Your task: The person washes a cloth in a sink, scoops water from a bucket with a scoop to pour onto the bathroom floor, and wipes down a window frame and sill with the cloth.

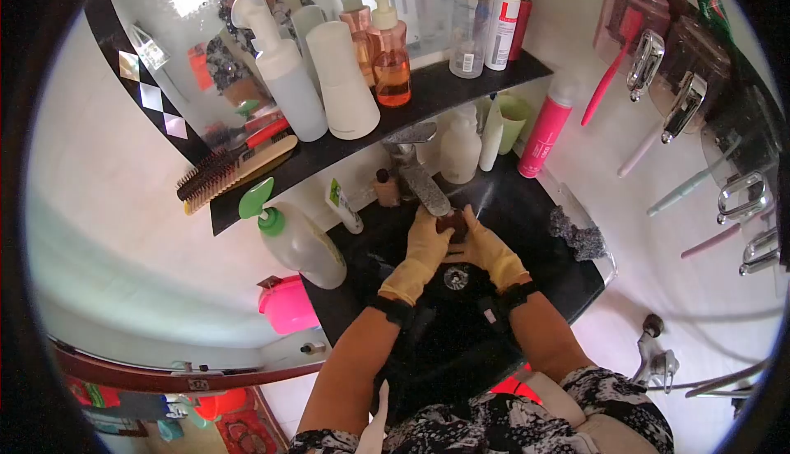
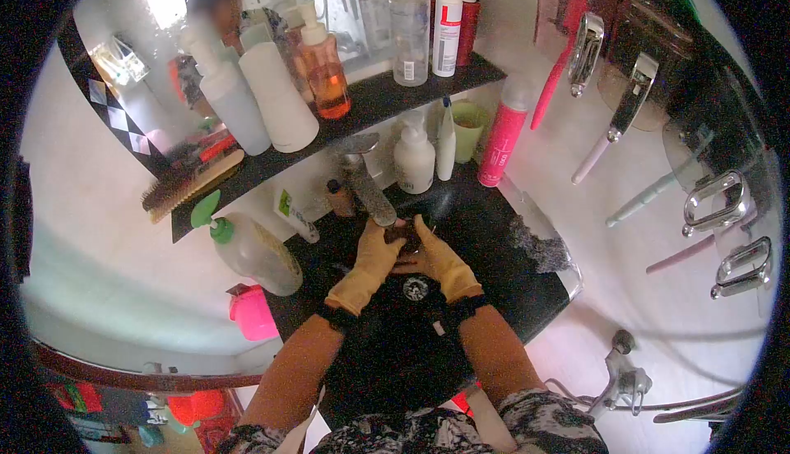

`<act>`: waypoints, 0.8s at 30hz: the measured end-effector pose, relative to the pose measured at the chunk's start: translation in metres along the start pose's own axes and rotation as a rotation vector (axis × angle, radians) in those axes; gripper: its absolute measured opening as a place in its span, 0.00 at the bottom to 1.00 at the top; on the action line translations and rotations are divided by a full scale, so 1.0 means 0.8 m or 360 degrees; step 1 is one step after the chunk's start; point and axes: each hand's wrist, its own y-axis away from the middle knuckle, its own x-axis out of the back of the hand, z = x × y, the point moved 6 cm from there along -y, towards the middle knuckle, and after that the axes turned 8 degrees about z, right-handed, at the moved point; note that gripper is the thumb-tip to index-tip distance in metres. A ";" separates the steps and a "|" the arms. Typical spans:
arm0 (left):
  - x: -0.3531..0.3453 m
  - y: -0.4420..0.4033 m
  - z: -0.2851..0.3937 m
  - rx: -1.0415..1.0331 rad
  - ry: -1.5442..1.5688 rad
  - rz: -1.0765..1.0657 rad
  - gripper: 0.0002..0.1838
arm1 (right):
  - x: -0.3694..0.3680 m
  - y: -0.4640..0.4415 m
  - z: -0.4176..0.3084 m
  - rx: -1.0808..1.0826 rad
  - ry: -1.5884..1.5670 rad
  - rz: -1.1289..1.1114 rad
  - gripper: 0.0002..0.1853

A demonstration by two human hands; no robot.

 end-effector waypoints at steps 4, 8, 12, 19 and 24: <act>0.008 0.033 0.015 -0.0253 -0.0158 -0.0022 0.16 | 0.063 -0.112 0.020 0.0410 -0.0216 -0.0075 0.15; 0.023 0.042 -0.025 -0.0141 0.0163 0.0336 0.15 | 0.028 -0.100 0.016 0.0728 -0.0069 0.0345 0.13; 0.034 0.041 -0.034 -0.0091 0.0208 0.0695 0.13 | -0.007 -0.087 0.011 0.0923 -0.0118 0.0422 0.15; 0.000 0.028 -0.062 0.0460 0.0175 0.0713 0.17 | 0.010 -0.106 -0.005 0.1306 0.0022 0.0503 0.09; -0.021 0.010 -0.092 0.0621 0.0007 0.0602 0.23 | -0.017 -0.059 -0.033 0.1471 0.0310 0.0743 0.20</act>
